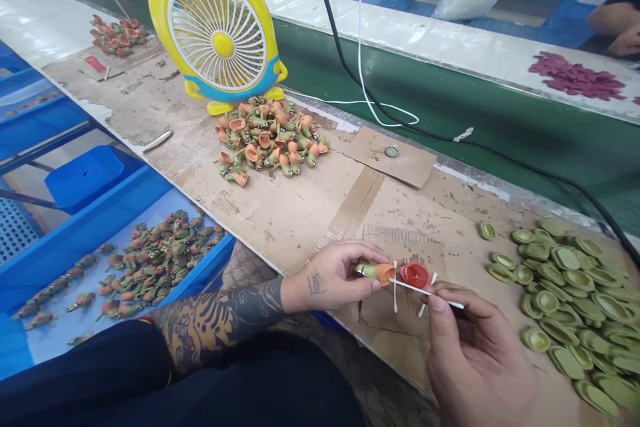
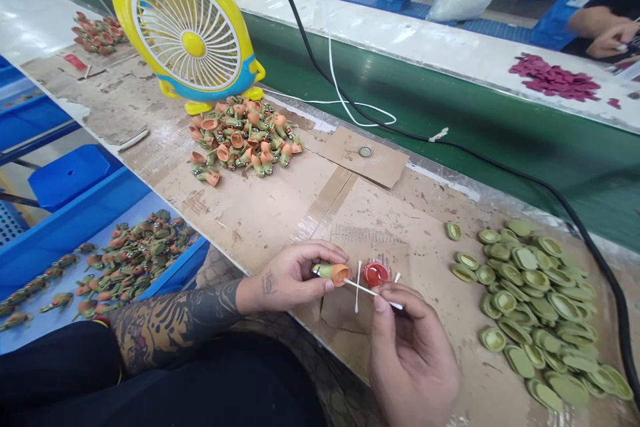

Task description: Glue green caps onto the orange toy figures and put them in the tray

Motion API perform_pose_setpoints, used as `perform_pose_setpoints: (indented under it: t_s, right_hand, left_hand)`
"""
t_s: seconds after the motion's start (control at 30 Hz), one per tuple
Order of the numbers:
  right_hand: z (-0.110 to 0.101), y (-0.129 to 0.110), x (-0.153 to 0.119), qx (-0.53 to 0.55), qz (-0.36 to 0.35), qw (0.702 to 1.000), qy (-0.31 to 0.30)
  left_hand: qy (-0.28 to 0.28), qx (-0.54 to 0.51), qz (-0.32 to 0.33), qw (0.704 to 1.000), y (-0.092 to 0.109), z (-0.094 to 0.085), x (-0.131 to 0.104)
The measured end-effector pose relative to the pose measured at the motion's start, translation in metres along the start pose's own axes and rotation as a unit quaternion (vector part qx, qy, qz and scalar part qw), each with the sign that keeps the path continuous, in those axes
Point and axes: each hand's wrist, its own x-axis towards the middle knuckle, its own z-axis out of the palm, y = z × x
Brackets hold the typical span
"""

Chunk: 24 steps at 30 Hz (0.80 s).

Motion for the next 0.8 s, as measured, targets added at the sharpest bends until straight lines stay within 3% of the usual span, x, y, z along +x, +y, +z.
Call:
perform_pose_setpoints:
  t_s: [0.07,0.17,0.27,0.37,0.47,0.57,0.67,0.8]
  right_hand:
    - [0.001,-0.002,0.001,0.012,-0.025,0.999,0.015]
    - [0.000,-0.004,0.004,0.027,-0.054,0.996,0.065]
    - [-0.011,0.002,0.010,-0.035,-0.026,0.995,0.094]
    - [-0.025,0.015,0.017,-0.170,-0.003,0.984,0.051]
    - [-0.033,0.026,0.022,-0.265,-0.035,0.964,-0.008]
    - [-0.030,0.029,0.026,-0.292,-0.075,0.952,-0.044]
    - [-0.025,0.026,0.027,-0.296,-0.096,0.948,-0.064]
    - [-0.026,0.024,0.022,-0.282,-0.069,0.957,-0.025]
  left_hand:
    - [-0.005,0.006,0.007,1.000,0.000,0.000,0.000]
    - [0.014,-0.008,-0.052,0.999,0.001,0.000,-0.002]
    - [0.039,-0.021,-0.083,0.996,0.004,0.000,-0.003]
    - [0.049,-0.010,-0.052,0.997,0.008,-0.001,-0.003]
    - [0.047,0.019,-0.035,0.998,0.012,-0.001,-0.004]
    - [0.041,0.030,-0.044,0.998,0.013,-0.001,-0.005]
    - [0.033,-0.025,-0.078,0.996,0.011,-0.001,-0.006]
    - [0.036,-0.074,-0.107,0.991,0.009,0.001,-0.005]
